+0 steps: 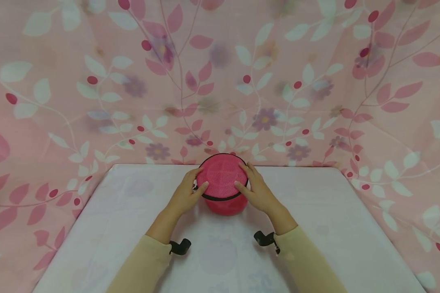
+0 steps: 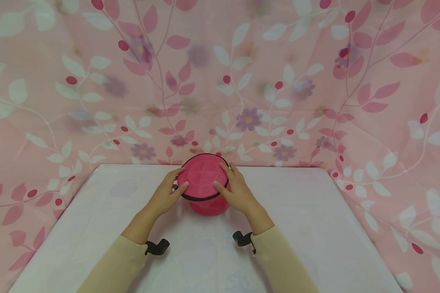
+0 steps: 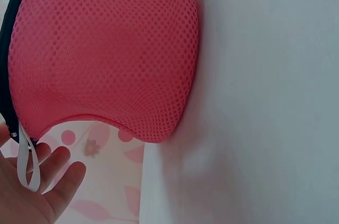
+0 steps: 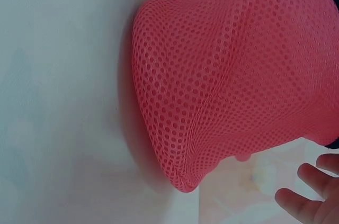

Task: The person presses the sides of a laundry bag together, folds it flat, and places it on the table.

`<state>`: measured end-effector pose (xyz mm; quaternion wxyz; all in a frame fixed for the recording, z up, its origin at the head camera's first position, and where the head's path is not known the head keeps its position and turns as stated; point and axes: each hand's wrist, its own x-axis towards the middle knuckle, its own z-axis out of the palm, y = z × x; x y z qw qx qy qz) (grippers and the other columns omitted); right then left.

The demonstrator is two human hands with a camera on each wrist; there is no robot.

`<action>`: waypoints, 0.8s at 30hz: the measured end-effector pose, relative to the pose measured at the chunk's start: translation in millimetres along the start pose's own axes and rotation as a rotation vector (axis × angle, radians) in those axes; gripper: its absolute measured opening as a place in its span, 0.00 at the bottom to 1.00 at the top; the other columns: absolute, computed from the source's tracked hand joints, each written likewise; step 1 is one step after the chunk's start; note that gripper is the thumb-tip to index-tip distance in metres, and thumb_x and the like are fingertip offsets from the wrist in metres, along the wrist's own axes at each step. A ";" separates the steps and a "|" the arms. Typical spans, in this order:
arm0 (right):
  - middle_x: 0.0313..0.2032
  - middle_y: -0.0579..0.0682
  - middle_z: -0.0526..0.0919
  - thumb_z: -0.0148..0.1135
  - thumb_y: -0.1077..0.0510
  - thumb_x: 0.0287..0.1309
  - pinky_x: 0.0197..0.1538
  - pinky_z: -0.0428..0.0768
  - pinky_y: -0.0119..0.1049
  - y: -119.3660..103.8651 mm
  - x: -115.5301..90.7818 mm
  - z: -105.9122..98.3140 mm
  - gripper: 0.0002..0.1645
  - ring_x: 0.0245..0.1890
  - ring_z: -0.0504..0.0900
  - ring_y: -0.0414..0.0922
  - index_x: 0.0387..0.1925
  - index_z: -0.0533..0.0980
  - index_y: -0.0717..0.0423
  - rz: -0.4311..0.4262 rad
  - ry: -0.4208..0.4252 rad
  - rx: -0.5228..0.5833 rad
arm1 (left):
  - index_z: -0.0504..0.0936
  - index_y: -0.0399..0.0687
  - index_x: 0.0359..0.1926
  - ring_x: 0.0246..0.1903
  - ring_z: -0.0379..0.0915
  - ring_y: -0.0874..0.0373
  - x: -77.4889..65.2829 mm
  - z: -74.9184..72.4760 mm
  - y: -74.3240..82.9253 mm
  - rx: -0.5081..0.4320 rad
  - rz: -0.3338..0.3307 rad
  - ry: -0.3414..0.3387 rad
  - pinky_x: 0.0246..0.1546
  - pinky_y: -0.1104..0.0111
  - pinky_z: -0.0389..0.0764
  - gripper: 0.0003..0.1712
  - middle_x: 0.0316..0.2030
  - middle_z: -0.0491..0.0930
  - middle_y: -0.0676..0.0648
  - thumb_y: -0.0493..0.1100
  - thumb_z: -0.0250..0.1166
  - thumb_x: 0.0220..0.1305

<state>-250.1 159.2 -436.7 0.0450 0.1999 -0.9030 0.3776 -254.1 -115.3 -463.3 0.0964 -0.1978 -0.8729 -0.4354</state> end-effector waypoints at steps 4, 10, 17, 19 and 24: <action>0.78 0.59 0.46 0.55 0.35 0.69 0.69 0.56 0.68 -1.9 -0.8 1.1 0.44 0.76 0.49 0.59 0.78 0.52 0.39 0.006 -0.003 0.021 | 0.62 0.48 0.73 0.65 0.65 0.48 1.2 3.0 0.0 -0.065 -0.011 -0.004 0.58 0.54 0.77 0.36 0.70 0.62 0.42 0.54 0.62 0.71; 0.77 0.61 0.46 0.59 0.41 0.69 0.69 0.59 0.66 -5.9 -1.4 3.3 0.42 0.74 0.54 0.62 0.78 0.55 0.44 0.017 0.010 0.095 | 0.62 0.47 0.73 0.69 0.60 0.45 1.2 5.0 1.7 -0.103 -0.025 -0.008 0.62 0.51 0.73 0.37 0.71 0.60 0.40 0.53 0.64 0.70; 0.76 0.64 0.45 0.62 0.49 0.69 0.68 0.64 0.60 -9.8 -2.9 7.3 0.41 0.73 0.56 0.64 0.76 0.57 0.49 0.012 0.036 0.243 | 0.64 0.42 0.72 0.71 0.57 0.43 0.5 7.3 6.7 -0.134 -0.006 0.020 0.68 0.50 0.64 0.37 0.71 0.59 0.37 0.49 0.66 0.69; 0.76 0.65 0.45 0.62 0.51 0.68 0.68 0.64 0.60 -10.0 -3.0 8.3 0.40 0.73 0.57 0.64 0.76 0.58 0.49 -0.001 0.048 0.271 | 0.64 0.41 0.72 0.71 0.56 0.43 0.5 7.6 8.6 -0.142 0.002 0.033 0.69 0.49 0.63 0.37 0.71 0.59 0.36 0.48 0.66 0.69; 0.76 0.63 0.46 0.62 0.56 0.68 0.71 0.61 0.59 -7.4 -1.6 11.1 0.37 0.74 0.53 0.61 0.74 0.60 0.51 -0.037 0.089 0.339 | 0.65 0.40 0.71 0.71 0.56 0.44 1.2 7.9 15.1 -0.151 -0.001 0.055 0.70 0.50 0.61 0.36 0.70 0.60 0.37 0.47 0.67 0.68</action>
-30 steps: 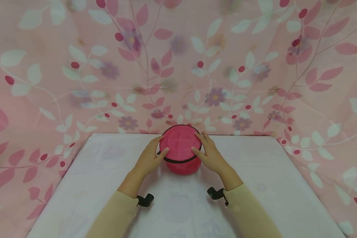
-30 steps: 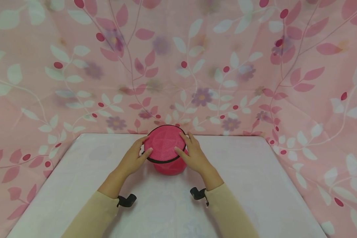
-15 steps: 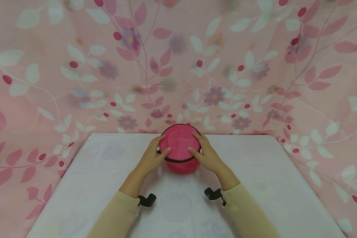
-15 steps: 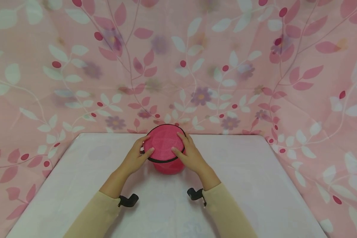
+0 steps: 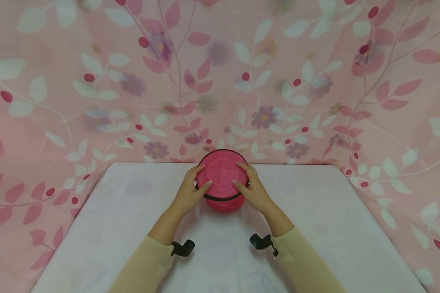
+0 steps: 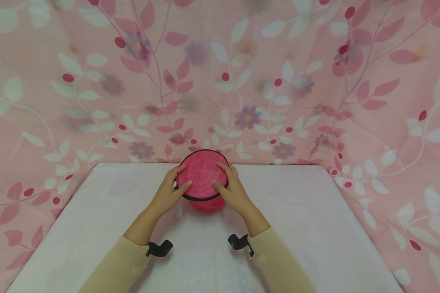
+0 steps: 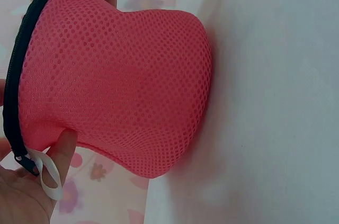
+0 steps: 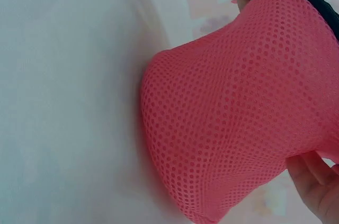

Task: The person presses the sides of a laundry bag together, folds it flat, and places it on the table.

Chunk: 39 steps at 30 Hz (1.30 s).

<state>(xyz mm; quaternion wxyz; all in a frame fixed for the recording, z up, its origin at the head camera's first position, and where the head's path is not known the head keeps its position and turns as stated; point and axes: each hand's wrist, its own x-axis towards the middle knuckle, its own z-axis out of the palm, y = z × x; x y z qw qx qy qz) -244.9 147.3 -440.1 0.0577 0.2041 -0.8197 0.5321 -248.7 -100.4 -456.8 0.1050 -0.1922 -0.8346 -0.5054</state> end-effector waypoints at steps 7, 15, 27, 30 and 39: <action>0.73 0.63 0.52 0.58 0.64 0.70 0.72 0.57 0.57 -12.1 -0.2 -5.8 0.34 0.72 0.56 0.60 0.73 0.59 0.60 -0.010 0.026 0.159 | 0.67 0.43 0.71 0.70 0.57 0.45 2.8 1.6 12.7 -0.026 -0.016 -0.002 0.69 0.50 0.64 0.37 0.71 0.59 0.38 0.48 0.69 0.66; 0.72 0.64 0.55 0.57 0.65 0.70 0.72 0.59 0.53 -37.7 -5.9 -10.9 0.32 0.71 0.60 0.58 0.71 0.60 0.65 0.031 0.030 0.213 | 0.67 0.44 0.71 0.70 0.59 0.45 3.1 4.1 15.7 -0.044 -0.035 0.006 0.67 0.50 0.66 0.37 0.71 0.60 0.39 0.48 0.70 0.66; 0.69 0.56 0.64 0.63 0.63 0.67 0.60 0.73 0.27 1.5 -2.7 -0.9 0.33 0.65 0.69 0.52 0.70 0.65 0.55 0.081 0.059 0.387 | 0.71 0.48 0.69 0.69 0.61 0.45 -4.0 7.2 18.6 -0.228 -0.105 0.044 0.62 0.48 0.72 0.37 0.72 0.60 0.43 0.46 0.74 0.61; 0.68 0.56 0.67 0.66 0.62 0.64 0.59 0.75 0.29 2.8 -2.0 -1.9 0.33 0.63 0.72 0.51 0.69 0.67 0.54 0.067 0.063 0.400 | 0.72 0.46 0.68 0.68 0.62 0.44 -2.0 8.2 19.6 -0.246 -0.109 0.060 0.62 0.49 0.72 0.36 0.72 0.60 0.42 0.44 0.74 0.61; 0.62 0.59 0.72 0.71 0.65 0.58 0.54 0.80 0.34 2.8 -2.7 -4.3 0.35 0.56 0.78 0.50 0.66 0.69 0.54 0.131 0.035 0.453 | 0.74 0.33 0.64 0.69 0.60 0.40 -4.6 1.5 48.2 -0.263 -0.086 0.072 0.67 0.48 0.65 0.32 0.69 0.62 0.34 0.35 0.72 0.61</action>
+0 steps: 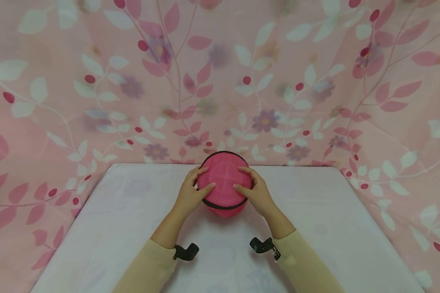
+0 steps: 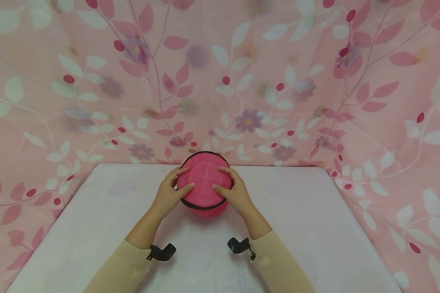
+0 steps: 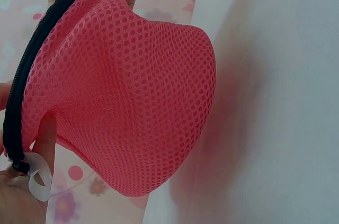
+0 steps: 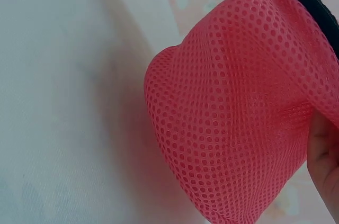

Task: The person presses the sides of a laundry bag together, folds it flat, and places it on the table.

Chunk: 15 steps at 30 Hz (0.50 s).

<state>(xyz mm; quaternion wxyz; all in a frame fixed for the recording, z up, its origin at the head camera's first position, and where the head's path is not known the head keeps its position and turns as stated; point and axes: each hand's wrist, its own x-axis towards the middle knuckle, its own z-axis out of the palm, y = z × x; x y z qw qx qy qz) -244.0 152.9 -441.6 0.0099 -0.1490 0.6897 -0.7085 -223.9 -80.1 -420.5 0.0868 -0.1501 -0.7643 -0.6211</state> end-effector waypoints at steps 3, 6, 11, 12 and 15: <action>0.63 0.58 0.71 0.71 0.65 0.58 0.55 0.81 0.36 -0.3 -0.3 -0.8 0.36 0.57 0.77 0.52 0.67 0.69 0.53 0.016 -0.015 0.006 | 0.74 0.32 0.64 0.69 0.60 0.40 -2.5 -1.2 6.9 0.002 -0.006 -0.009 0.68 0.48 0.64 0.31 0.69 0.63 0.33 0.35 0.72 0.61; 0.64 0.58 0.70 0.71 0.64 0.58 0.55 0.81 0.37 -0.8 -0.3 -1.4 0.36 0.58 0.76 0.53 0.66 0.70 0.51 0.027 -0.021 0.002 | 0.74 0.33 0.64 0.69 0.60 0.40 -3.0 -1.7 8.8 -0.007 -0.023 -0.022 0.68 0.48 0.64 0.31 0.69 0.62 0.33 0.36 0.72 0.62; 0.65 0.57 0.70 0.72 0.63 0.58 0.55 0.81 0.38 -0.8 0.3 -2.2 0.35 0.59 0.75 0.55 0.66 0.70 0.50 0.057 -0.027 0.019 | 0.73 0.37 0.66 0.70 0.60 0.42 -0.7 -0.8 -2.6 -0.018 -0.065 -0.033 0.69 0.50 0.64 0.33 0.71 0.61 0.36 0.39 0.72 0.62; 0.65 0.57 0.70 0.71 0.63 0.58 0.55 0.81 0.38 -0.5 0.6 -2.5 0.35 0.59 0.75 0.55 0.66 0.70 0.50 0.061 -0.029 0.019 | 0.74 0.39 0.66 0.70 0.60 0.43 0.5 -0.5 -8.2 -0.022 -0.066 -0.032 0.69 0.51 0.64 0.33 0.71 0.61 0.38 0.40 0.72 0.62; 0.65 0.57 0.70 0.72 0.63 0.58 0.55 0.81 0.37 -0.5 0.6 -2.7 0.36 0.60 0.75 0.54 0.66 0.70 0.50 0.066 -0.028 0.020 | 0.75 0.44 0.66 0.69 0.62 0.45 3.7 0.5 -25.0 -0.035 -0.055 -0.023 0.68 0.51 0.65 0.33 0.70 0.62 0.42 0.43 0.73 0.61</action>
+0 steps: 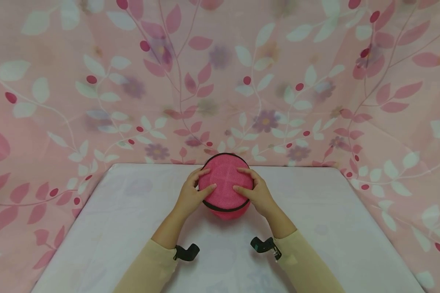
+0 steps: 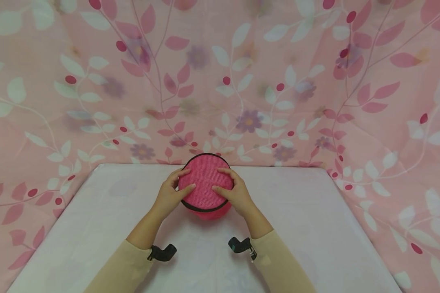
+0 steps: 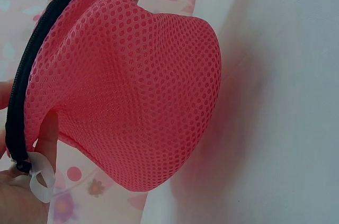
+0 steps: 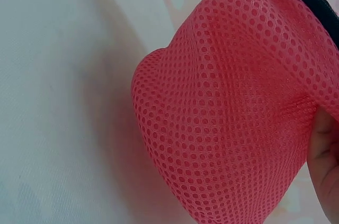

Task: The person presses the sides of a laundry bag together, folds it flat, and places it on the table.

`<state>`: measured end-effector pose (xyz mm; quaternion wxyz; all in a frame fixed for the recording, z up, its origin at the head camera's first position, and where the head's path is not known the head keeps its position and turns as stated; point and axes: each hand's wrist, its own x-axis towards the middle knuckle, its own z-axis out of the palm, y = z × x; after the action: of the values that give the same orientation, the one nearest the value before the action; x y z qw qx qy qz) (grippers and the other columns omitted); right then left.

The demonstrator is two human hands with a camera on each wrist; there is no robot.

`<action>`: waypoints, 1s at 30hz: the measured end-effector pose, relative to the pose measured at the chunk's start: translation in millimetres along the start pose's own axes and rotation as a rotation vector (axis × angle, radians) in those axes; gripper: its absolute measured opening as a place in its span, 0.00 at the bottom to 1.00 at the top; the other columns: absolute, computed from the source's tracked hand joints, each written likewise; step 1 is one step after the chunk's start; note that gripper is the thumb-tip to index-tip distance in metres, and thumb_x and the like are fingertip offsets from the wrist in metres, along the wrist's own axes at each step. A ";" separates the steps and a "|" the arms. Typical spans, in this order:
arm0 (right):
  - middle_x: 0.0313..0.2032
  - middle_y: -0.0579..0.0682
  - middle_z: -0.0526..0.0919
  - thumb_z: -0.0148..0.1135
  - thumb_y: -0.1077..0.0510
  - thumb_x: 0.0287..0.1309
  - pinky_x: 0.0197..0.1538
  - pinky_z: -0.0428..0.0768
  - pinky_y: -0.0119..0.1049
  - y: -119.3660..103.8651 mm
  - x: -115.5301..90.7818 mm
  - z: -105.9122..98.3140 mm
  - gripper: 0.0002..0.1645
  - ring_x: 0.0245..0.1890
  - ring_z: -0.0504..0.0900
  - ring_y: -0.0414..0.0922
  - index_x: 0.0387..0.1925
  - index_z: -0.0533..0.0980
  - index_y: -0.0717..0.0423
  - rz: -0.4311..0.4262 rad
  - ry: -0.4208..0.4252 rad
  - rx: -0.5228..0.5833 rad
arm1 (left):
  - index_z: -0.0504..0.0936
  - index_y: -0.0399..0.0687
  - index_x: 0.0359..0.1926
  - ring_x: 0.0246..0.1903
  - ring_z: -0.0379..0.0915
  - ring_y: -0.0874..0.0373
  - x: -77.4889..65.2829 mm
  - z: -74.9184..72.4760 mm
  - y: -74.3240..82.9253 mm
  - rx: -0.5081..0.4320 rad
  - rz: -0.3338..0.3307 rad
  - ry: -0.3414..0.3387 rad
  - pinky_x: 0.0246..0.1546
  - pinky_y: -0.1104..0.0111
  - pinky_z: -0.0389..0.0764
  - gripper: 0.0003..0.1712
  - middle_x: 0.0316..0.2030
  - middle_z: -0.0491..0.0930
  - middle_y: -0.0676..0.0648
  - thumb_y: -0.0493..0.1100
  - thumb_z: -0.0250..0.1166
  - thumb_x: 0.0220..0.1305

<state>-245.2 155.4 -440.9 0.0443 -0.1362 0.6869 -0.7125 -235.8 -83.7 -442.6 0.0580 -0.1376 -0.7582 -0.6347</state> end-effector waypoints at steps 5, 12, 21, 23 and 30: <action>0.66 0.56 0.68 0.72 0.64 0.57 0.56 0.80 0.35 0.4 -2.0 -1.3 0.37 0.60 0.74 0.52 0.67 0.70 0.52 0.002 0.006 0.018 | 0.78 0.49 0.63 0.67 0.64 0.48 -0.7 1.6 -8.4 0.018 0.025 0.004 0.68 0.50 0.66 0.31 0.68 0.67 0.45 0.46 0.74 0.60; 0.67 0.57 0.67 0.68 0.69 0.59 0.54 0.81 0.35 2.1 -3.0 -4.5 0.37 0.60 0.74 0.51 0.69 0.68 0.54 0.028 -0.002 0.102 | 0.79 0.52 0.63 0.66 0.66 0.49 -2.9 1.4 -8.1 0.028 0.003 -0.016 0.64 0.52 0.70 0.29 0.68 0.68 0.46 0.46 0.74 0.60; 0.70 0.55 0.64 0.67 0.69 0.60 0.56 0.79 0.33 1.0 -4.6 -6.6 0.40 0.63 0.70 0.52 0.72 0.65 0.52 0.021 0.005 0.103 | 0.75 0.41 0.66 0.57 0.73 0.52 -5.4 0.9 -6.2 -0.292 -0.089 -0.082 0.51 0.71 0.80 0.30 0.67 0.68 0.43 0.33 0.70 0.63; 0.70 0.55 0.64 0.67 0.69 0.60 0.57 0.78 0.32 0.7 -4.8 -6.3 0.40 0.64 0.69 0.53 0.72 0.65 0.52 0.008 0.009 0.101 | 0.72 0.40 0.67 0.57 0.73 0.54 -5.3 0.8 -5.8 -0.355 -0.097 -0.089 0.52 0.70 0.79 0.32 0.67 0.68 0.41 0.30 0.68 0.63; 0.72 0.51 0.63 0.68 0.71 0.57 0.62 0.73 0.28 2.8 -3.5 -5.9 0.43 0.69 0.65 0.48 0.72 0.65 0.54 -0.014 0.087 0.108 | 0.60 0.44 0.74 0.58 0.73 0.53 -6.9 -0.9 -7.4 -0.542 -0.126 -0.112 0.52 0.67 0.81 0.40 0.68 0.65 0.38 0.25 0.63 0.64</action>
<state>-243.7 161.8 -444.3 0.0167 -0.1070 0.6477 -0.7542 -231.4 -86.6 -451.2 -0.0625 -0.1356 -0.5700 -0.8080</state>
